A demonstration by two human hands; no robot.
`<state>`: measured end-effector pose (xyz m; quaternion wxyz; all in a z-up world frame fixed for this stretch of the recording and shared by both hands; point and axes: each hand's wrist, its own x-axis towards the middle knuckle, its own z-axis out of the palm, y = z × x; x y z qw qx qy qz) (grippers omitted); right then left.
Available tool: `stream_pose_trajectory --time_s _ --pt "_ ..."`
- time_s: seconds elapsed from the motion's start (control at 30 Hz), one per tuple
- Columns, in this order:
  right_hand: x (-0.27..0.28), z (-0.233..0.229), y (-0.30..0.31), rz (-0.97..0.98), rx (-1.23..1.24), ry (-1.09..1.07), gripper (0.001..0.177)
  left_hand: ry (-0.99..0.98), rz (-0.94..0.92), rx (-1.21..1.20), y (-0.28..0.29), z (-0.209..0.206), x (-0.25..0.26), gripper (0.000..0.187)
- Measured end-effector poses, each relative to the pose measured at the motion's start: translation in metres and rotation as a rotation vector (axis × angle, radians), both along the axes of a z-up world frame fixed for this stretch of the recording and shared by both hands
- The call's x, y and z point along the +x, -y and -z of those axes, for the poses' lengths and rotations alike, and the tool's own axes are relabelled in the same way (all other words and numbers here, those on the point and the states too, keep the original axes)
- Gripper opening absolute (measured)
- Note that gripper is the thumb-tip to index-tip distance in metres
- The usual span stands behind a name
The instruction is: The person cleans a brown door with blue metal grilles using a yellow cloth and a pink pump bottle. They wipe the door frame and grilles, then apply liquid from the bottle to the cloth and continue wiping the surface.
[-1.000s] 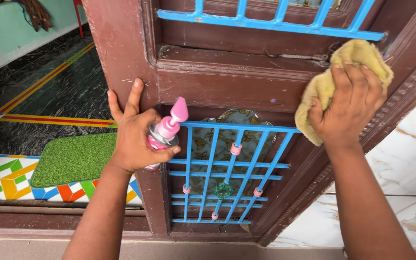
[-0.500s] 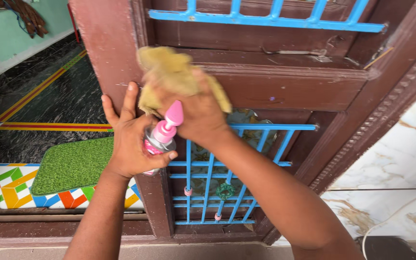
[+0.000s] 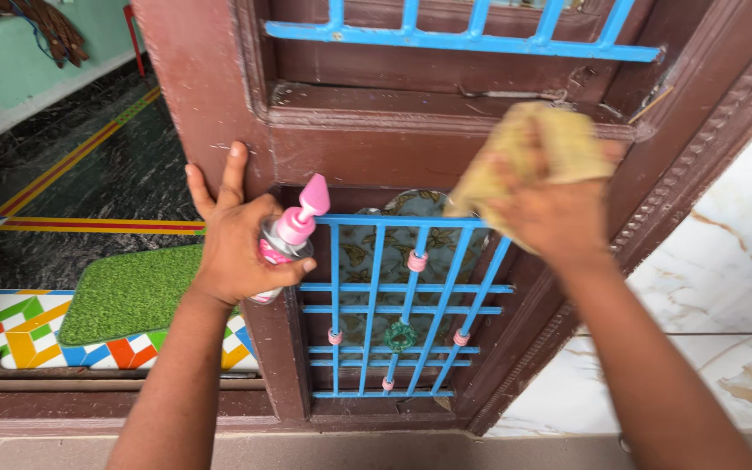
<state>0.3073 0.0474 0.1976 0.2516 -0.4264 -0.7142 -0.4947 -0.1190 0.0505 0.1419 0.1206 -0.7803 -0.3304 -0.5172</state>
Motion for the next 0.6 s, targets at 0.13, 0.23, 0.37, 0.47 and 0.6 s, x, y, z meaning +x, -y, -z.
stream_pose_trajectory --time_s 0.13,0.23,0.37,0.47,0.6 --pt "0.027 -0.017 0.027 0.111 0.18 -0.047 0.054 -0.018 0.009 -0.029 0.0 -0.004 -0.001 0.051" --pt "0.01 -0.031 0.027 -0.31 0.115 -0.292 0.055 -0.02 0.024 -0.038 0.001 -0.003 -0.003 0.052" --pt "-0.068 -0.032 -0.01 -0.121 0.216 -0.072 0.052 -0.028 0.018 -0.103 0.001 -0.005 -0.002 0.051" --pt "-0.138 -0.024 -0.028 -0.236 0.187 -0.064 0.065 -0.02 0.023 -0.052 -0.001 -0.002 -0.004 0.055" --pt "-0.21 -0.03 -0.022 -0.368 -0.013 -0.035 0.057 -0.027 0.002 -0.024 -0.005 0.0 -0.003 0.056"
